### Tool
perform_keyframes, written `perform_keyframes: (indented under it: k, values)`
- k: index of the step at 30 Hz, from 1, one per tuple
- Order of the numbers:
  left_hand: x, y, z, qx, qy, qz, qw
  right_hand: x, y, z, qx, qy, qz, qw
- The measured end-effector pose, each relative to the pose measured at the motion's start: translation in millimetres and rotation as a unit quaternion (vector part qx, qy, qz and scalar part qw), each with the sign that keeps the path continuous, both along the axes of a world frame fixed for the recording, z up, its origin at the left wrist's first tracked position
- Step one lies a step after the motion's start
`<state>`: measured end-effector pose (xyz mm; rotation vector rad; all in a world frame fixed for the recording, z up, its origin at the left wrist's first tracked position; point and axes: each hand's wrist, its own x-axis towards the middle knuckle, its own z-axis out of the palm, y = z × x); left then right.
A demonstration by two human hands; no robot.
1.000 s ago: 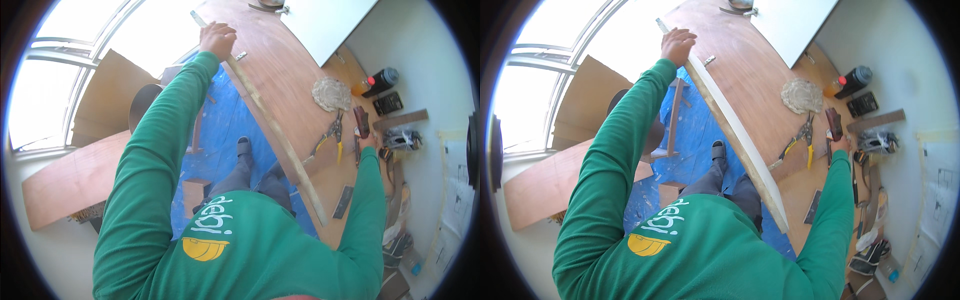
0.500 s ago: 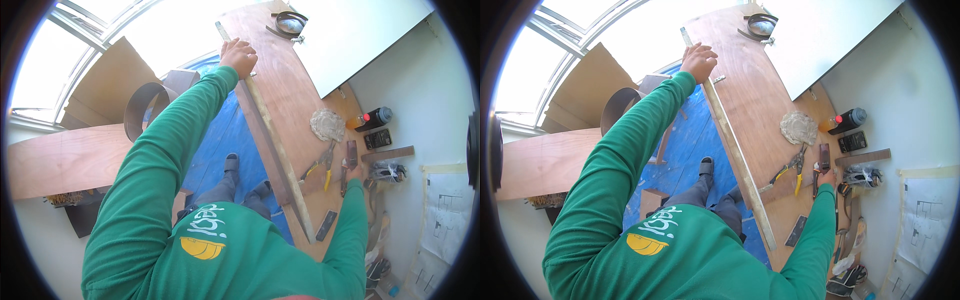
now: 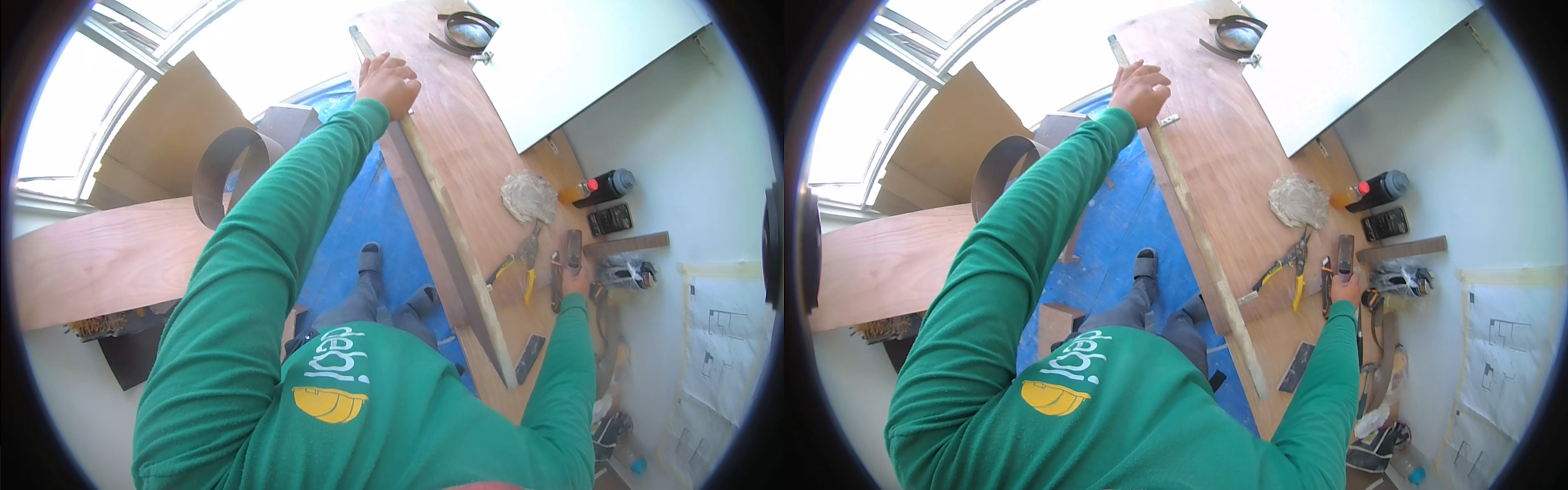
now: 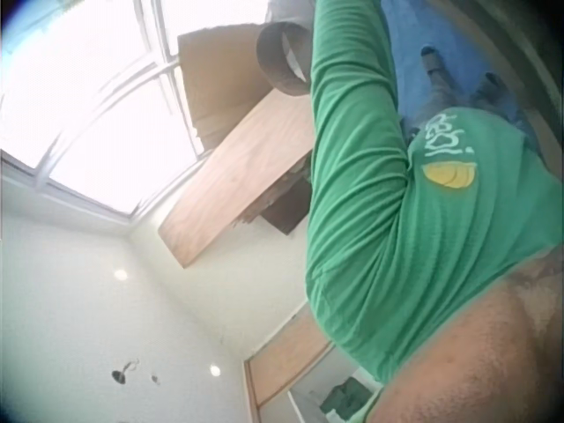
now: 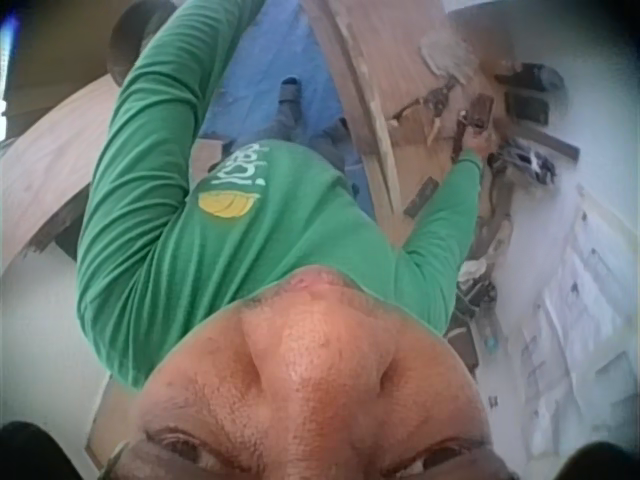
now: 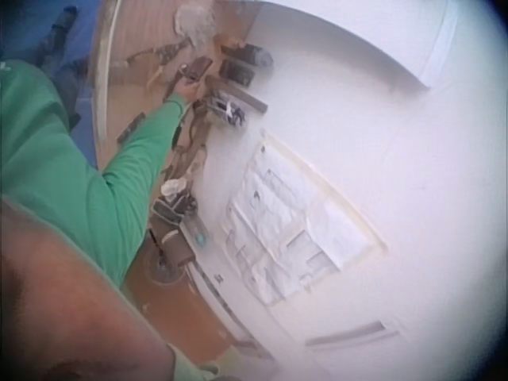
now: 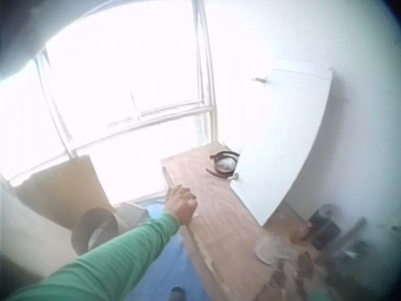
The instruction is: The person uses shears to cut a curved strip from a sheet of brown material, then bends the strip into a loop. They place the loop on the floor and proceed to sand the edge of a wooden board with a sanding block.
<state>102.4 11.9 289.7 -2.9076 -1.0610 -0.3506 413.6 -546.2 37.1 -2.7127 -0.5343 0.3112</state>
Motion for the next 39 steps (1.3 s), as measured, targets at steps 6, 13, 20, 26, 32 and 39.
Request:
perform_keyframes:
  k: [6,13,20,26,32,39]
  values:
    - [14,2,-8,-0.084,-0.081,0.035,0.993,-64,-33,35,0.202,0.186,-0.094,0.957]
    - [16,10,-17,-0.1,-0.2,0.147,0.963,-156,5,195,0.362,0.495,-0.118,0.781]
    - [-3,21,-25,-0.152,-0.202,0.019,0.967,-235,79,319,0.433,0.498,-0.03,0.751]
    - [-24,15,-27,-0.136,-0.246,-0.036,0.959,-301,116,320,0.474,0.354,-0.028,0.806]
    - [-30,8,-28,-0.071,-0.25,-0.04,0.965,-317,128,307,0.473,0.262,-0.021,0.841]
    - [-70,-46,-23,-0.033,-0.193,-0.138,0.971,-320,134,306,0.459,0.228,-0.019,0.858]
